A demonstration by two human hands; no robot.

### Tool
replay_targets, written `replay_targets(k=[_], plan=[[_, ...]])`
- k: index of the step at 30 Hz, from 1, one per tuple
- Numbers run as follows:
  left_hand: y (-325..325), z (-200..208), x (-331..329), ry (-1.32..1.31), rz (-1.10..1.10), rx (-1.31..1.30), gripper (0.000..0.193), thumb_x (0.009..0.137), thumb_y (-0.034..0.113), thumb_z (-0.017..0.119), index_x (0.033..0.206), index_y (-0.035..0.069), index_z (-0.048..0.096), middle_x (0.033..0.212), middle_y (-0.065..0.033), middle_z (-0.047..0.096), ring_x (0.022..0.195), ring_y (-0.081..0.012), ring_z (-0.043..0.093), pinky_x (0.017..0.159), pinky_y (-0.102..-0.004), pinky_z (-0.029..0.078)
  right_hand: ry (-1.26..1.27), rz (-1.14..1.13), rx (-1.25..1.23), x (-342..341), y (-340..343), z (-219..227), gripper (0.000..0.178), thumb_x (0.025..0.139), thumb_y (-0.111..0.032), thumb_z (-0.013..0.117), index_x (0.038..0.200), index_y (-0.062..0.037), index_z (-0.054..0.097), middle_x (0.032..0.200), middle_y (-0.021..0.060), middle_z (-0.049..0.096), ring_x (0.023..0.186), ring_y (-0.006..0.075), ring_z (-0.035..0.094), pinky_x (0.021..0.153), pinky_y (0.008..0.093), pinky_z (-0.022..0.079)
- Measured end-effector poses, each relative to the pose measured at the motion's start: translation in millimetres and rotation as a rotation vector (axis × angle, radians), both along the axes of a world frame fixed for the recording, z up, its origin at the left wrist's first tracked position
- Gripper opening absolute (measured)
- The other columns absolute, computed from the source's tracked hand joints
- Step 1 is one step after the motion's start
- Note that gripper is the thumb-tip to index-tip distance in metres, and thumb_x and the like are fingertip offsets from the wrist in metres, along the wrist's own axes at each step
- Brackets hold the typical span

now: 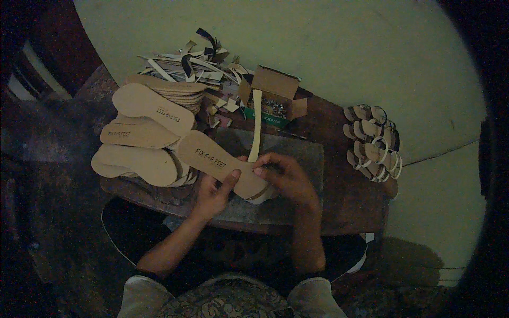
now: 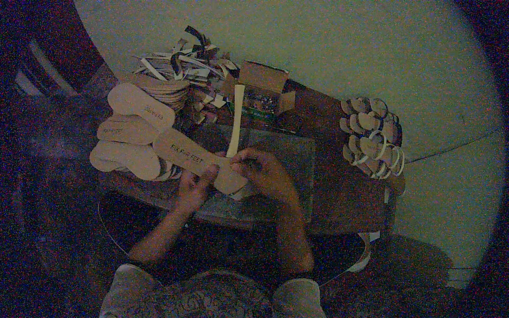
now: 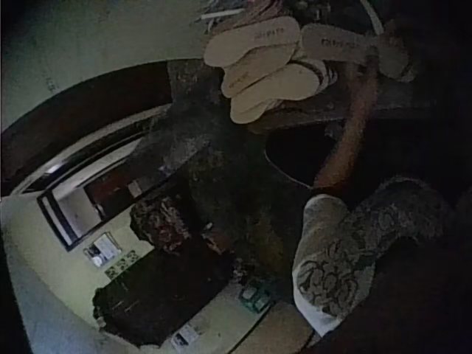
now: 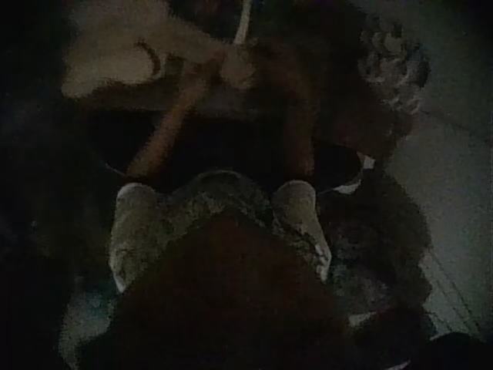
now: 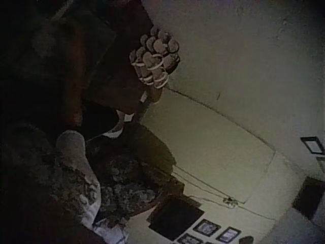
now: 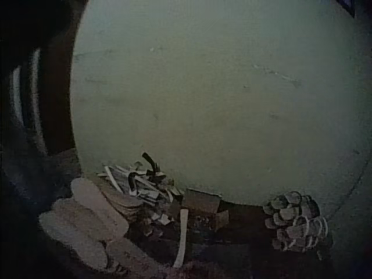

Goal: The person assembles sandals by attaching straps to the soles. They pick up a sole and a strap, align them, and secure the strap using a nail and a hammer. The process is repeated for multiple straps on the same sole.

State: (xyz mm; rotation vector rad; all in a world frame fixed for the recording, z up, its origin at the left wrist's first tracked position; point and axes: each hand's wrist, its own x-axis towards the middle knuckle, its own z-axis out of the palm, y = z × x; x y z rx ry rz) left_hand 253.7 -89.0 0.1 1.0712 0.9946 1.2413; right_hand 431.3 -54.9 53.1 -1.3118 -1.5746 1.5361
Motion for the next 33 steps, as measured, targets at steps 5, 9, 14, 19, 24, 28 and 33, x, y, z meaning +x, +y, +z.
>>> replay_targets(k=[5, 9, 14, 19, 24, 28, 33], plan=[[0, 1, -1, 0.034, 0.007, 0.007, 0.029, 0.086, 0.018, 0.053, 0.11, 0.001, 0.055, 0.103, -0.009, 0.059, 0.093, -0.0151, 0.055, 0.082, -0.0289, 0.042, 0.073, -0.175, 0.062, -7, -7, -10, 0.028, 0.075, -0.016, 0.066, 0.099, -0.0051, 0.055, 0.09, 0.0027, 0.057, 0.088, 0.0126, 0.051, 0.079, 0.0287, 0.042], [0, 1, -2, 0.106, 0.018, 0.043, 0.029, 0.086, 0.017, 0.052, 0.11, 0.001, 0.055, 0.104, -0.0094, 0.059, 0.093, -0.0153, 0.055, 0.082, -0.0293, 0.042, 0.084, -0.171, 0.041, -7, -7, -11, 0.036, 0.075, -0.022, 0.068, 0.103, -0.006, 0.052, 0.093, 0.0052, 0.056, 0.085, 0.016, 0.054, 0.073, 0.0302, 0.046], [0, 6, 0, 0.088, 0.004, 0.029, 0.029, 0.087, 0.016, 0.051, 0.111, 0.0, 0.053, 0.104, -0.0098, 0.059, 0.094, -0.0157, 0.055, 0.083, -0.0294, 0.042, 0.035, -0.153, 0.111, -4, -4, -18, 0.037, 0.075, -0.023, 0.068, 0.103, -0.0047, 0.051, 0.097, 0.0066, 0.055, 0.086, 0.0169, 0.054, 0.074, 0.0308, 0.046], [0, 6, -1, 0.067, -0.01, -0.04, 0.03, 0.087, 0.016, 0.05, 0.113, 0.0, 0.053, 0.104, -0.0095, 0.058, 0.095, -0.0156, 0.054, 0.083, -0.0287, 0.042, -0.064, -0.273, 0.356, -12, -9, -16, 0.026, 0.074, -0.018, 0.067, 0.093, -0.004, 0.056, 0.096, 0.0083, 0.054, 0.091, 0.02, 0.053, 0.079, 0.0322, 0.044], [0, 18, 1, 0.068, 0.003, -0.062, 0.029, 0.087, 0.016, 0.05, 0.112, 0.0, 0.053, 0.104, -0.0094, 0.059, 0.094, -0.0149, 0.054, 0.082, -0.0282, 0.042, -0.086, -0.164, 0.452, -11, -11, -13, 0.011, 0.074, -0.007, 0.064, 0.084, -0.0046, 0.059, 0.092, 0.0057, 0.053, 0.09, 0.0177, 0.051, 0.082, 0.03, 0.039], [0, 9, 0, 0.075, 0.014, 0.024, 0.029, 0.087, 0.016, 0.05, 0.112, 0.001, 0.053, 0.103, -0.009, 0.059, 0.094, -0.0146, 0.055, 0.082, -0.0281, 0.042, -0.088, -0.134, 0.434, -10, -10, -10, 0.01, 0.074, -0.007, 0.063, 0.084, -0.0045, 0.06, 0.091, 0.0057, 0.053, 0.089, 0.0174, 0.051, 0.082, 0.0292, 0.039], [-1, 13, 0, 0.066, 0.003, -0.014, 0.028, 0.087, 0.015, 0.05, 0.111, 0.001, 0.054, 0.101, -0.0088, 0.059, 0.093, -0.0146, 0.055, 0.082, -0.0281, 0.042, -0.101, -0.133, 0.405, -9, -9, -12, 0.01, 0.075, -0.008, 0.063, 0.085, -0.0047, 0.06, 0.089, 0.0054, 0.054, 0.089, 0.0163, 0.051, 0.081, 0.0289, 0.039]])
